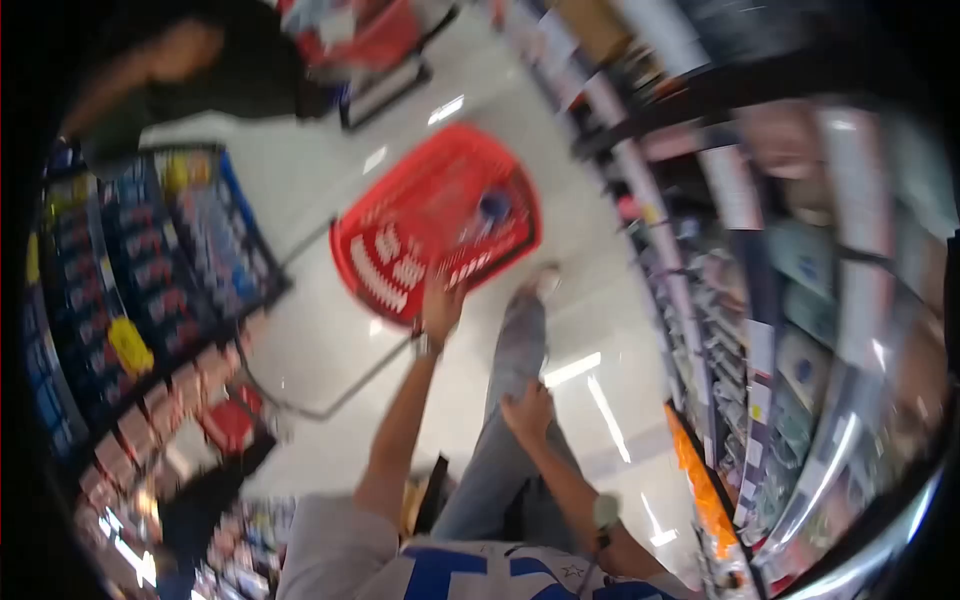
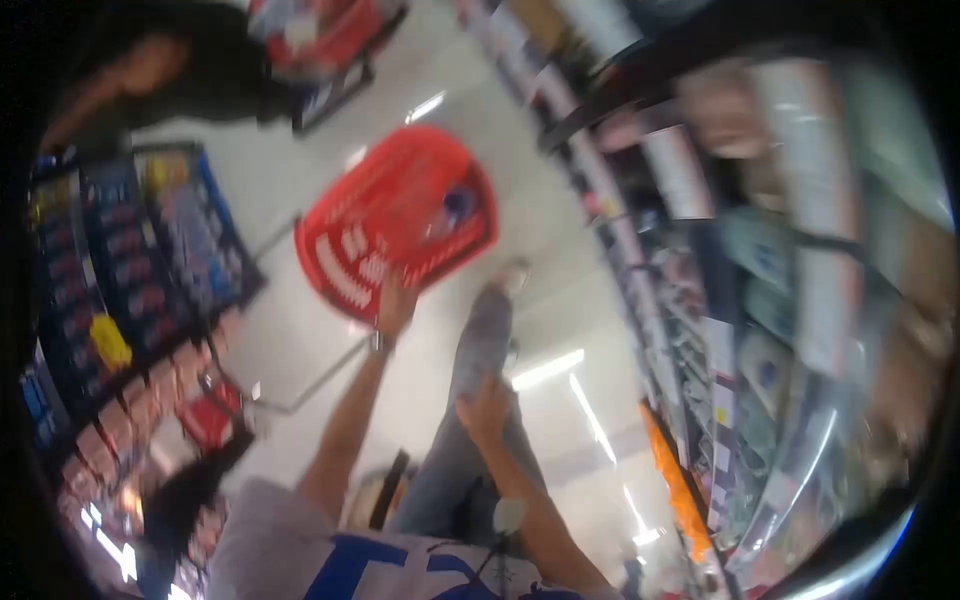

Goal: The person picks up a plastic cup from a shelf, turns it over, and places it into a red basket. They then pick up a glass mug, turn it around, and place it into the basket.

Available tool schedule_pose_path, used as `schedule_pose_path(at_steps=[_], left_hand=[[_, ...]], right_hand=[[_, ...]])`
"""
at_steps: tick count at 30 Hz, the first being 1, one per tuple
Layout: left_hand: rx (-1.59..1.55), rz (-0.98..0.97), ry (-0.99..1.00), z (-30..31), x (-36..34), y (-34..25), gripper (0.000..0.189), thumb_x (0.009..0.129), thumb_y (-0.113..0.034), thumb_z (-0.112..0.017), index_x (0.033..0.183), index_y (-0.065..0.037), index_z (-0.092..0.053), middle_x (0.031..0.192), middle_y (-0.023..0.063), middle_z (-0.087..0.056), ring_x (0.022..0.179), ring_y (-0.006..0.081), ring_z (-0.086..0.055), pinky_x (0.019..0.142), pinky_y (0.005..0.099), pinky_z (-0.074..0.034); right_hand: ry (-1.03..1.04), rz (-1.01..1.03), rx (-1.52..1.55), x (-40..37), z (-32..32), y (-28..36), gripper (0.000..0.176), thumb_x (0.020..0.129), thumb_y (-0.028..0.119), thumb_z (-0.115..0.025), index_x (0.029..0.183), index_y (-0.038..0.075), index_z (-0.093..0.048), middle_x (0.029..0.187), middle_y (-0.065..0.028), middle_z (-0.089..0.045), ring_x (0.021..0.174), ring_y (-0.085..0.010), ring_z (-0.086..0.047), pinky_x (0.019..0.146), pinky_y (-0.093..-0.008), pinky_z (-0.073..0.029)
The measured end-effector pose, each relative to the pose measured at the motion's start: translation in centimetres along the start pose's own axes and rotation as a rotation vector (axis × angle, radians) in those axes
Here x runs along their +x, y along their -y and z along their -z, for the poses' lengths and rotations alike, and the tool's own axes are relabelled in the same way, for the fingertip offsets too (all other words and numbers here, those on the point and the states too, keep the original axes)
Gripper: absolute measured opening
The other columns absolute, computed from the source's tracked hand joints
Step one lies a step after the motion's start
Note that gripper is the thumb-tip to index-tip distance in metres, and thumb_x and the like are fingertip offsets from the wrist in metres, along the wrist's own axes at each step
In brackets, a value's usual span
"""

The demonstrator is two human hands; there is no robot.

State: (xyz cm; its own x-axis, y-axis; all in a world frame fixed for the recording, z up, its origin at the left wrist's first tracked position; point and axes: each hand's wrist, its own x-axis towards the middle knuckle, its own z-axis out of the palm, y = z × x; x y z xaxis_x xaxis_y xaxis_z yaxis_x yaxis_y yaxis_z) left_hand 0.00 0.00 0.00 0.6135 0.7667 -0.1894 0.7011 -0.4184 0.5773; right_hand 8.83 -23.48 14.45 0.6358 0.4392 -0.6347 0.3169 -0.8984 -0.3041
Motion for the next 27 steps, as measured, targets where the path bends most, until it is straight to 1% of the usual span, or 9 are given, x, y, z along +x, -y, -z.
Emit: schedule_pose_path(at_steps=[3, 8, 15, 17, 19, 20, 22, 24, 27], left_hand=[[-0.303, 0.219, -0.298, 3.1, -2.6, -10.3, 0.049, 0.086, -0.021, -0.056, 0.123, 0.008, -0.042, 0.132, 0.0298, -0.036, 0.122, 0.0416, -0.035, 0.104, 0.0465, -0.027], [-0.278, 0.215, 0.681, 7.2, -23.5, -9.3, 0.057, 0.095, -0.039, -0.036, 0.136, 0.001, -0.031, 0.132, 0.0207, -0.044, 0.124, 0.0332, -0.04, 0.106, 0.0429, -0.026], [0.155, 0.31, 1.367, 17.8, -18.6, -13.1, 0.05, 0.094, -0.041, -0.038, 0.128, -0.005, -0.045, 0.111, 0.0134, -0.063, 0.106, 0.0268, -0.058, 0.094, 0.0445, -0.042], [0.209, 0.475, 1.19, 17.5, -13.6, -11.2, 0.041, 0.09, -0.039, -0.046, 0.111, -0.007, -0.058, 0.088, 0.0084, -0.069, 0.084, 0.0245, -0.066, 0.074, 0.0419, -0.052], [0.588, -0.116, 0.624, 17.0, -11.7, -13.6, 0.045, 0.083, -0.041, -0.047, 0.091, -0.002, -0.067, 0.101, 0.0142, -0.065, 0.09, 0.0339, -0.063, 0.082, 0.0425, -0.049], [0.532, -0.166, 0.625, 17.2, -9.6, -12.6, 0.029, 0.087, -0.027, -0.047, 0.075, -0.009, -0.067, 0.067, 0.0059, -0.066, 0.056, 0.0194, -0.064, 0.054, 0.0351, -0.052], [0.491, -0.333, 0.603, 17.9, -7.4, -14.2, 0.027, 0.084, -0.027, -0.049, 0.075, -0.007, -0.066, 0.062, 0.0069, -0.063, 0.056, 0.0201, -0.063, 0.05, 0.0367, -0.051], [-0.1, 0.227, 0.463, 19.7, -8.6, -19.5, 0.023, 0.084, -0.026, -0.05, 0.082, -0.009, -0.064, 0.065, 0.0081, -0.064, 0.059, 0.0212, -0.064, 0.048, 0.0338, -0.049], [-0.674, 0.264, 0.711, 15.3, -8.5, -18.5, 0.021, 0.086, -0.027, -0.051, 0.091, -0.009, -0.062, 0.074, 0.0096, -0.067, 0.063, 0.0199, -0.064, 0.048, 0.0299, -0.048]], right_hand=[[0.004, 0.022, -0.145, 3.6, 2.1, 1.1, 0.068, 0.069, 0.044, -0.062, 0.12, 0.002, -0.047, 0.121, -0.0268, -0.047, 0.105, -0.0411, -0.051, 0.086, -0.0537, -0.041], [0.63, 0.306, -0.354, -7.2, 6.5, 0.3, 0.075, 0.083, 0.068, -0.029, 0.143, 0.023, -0.023, 0.148, -0.0227, -0.012, 0.13, -0.043, -0.027, 0.104, -0.05, -0.029], [0.902, 0.067, 0.372, -16.5, 9.9, -12.3, 0.068, 0.084, 0.063, -0.038, 0.135, 0.018, -0.041, 0.134, -0.0121, -0.045, 0.12, -0.0318, -0.045, 0.101, -0.0473, -0.033], [0.891, -0.014, 0.582, -17.9, 12.2, -14.3, 0.071, 0.083, 0.064, -0.039, 0.136, 0.016, -0.039, 0.133, -0.0125, -0.046, 0.119, -0.0307, -0.046, 0.1, -0.0446, -0.034], [0.82, -0.044, 0.728, -18.8, 14.1, -16.1, 0.073, 0.083, 0.065, -0.041, 0.137, 0.015, -0.037, 0.131, -0.0129, -0.048, 0.119, -0.0295, -0.047, 0.1, -0.0419, -0.035], [0.763, -0.042, 0.772, -19.1, 15.0, -17.0, 0.075, 0.083, 0.065, -0.041, 0.137, 0.014, -0.036, 0.131, -0.0131, -0.049, 0.119, -0.0289, -0.047, 0.1, -0.0405, -0.036], [0.602, 0.012, 0.758, -19.0, 16.8, -18.4, 0.069, 0.084, 0.059, -0.046, 0.134, 0.012, -0.041, 0.128, -0.0112, -0.051, 0.116, -0.0257, -0.048, 0.099, -0.0369, -0.038], [0.335, 0.193, 0.606, -17.1, 19.0, -20.0, 0.057, 0.086, 0.05, -0.051, 0.127, 0.011, -0.05, 0.128, -0.0102, -0.052, 0.115, -0.0268, -0.049, 0.098, -0.0363, -0.038], [-0.111, 0.394, 0.429, -16.3, 27.8, -19.2, 0.045, 0.089, 0.038, -0.053, 0.121, 0.007, -0.054, 0.122, -0.0145, -0.055, 0.114, -0.0276, -0.05, 0.097, -0.0365, -0.039]])
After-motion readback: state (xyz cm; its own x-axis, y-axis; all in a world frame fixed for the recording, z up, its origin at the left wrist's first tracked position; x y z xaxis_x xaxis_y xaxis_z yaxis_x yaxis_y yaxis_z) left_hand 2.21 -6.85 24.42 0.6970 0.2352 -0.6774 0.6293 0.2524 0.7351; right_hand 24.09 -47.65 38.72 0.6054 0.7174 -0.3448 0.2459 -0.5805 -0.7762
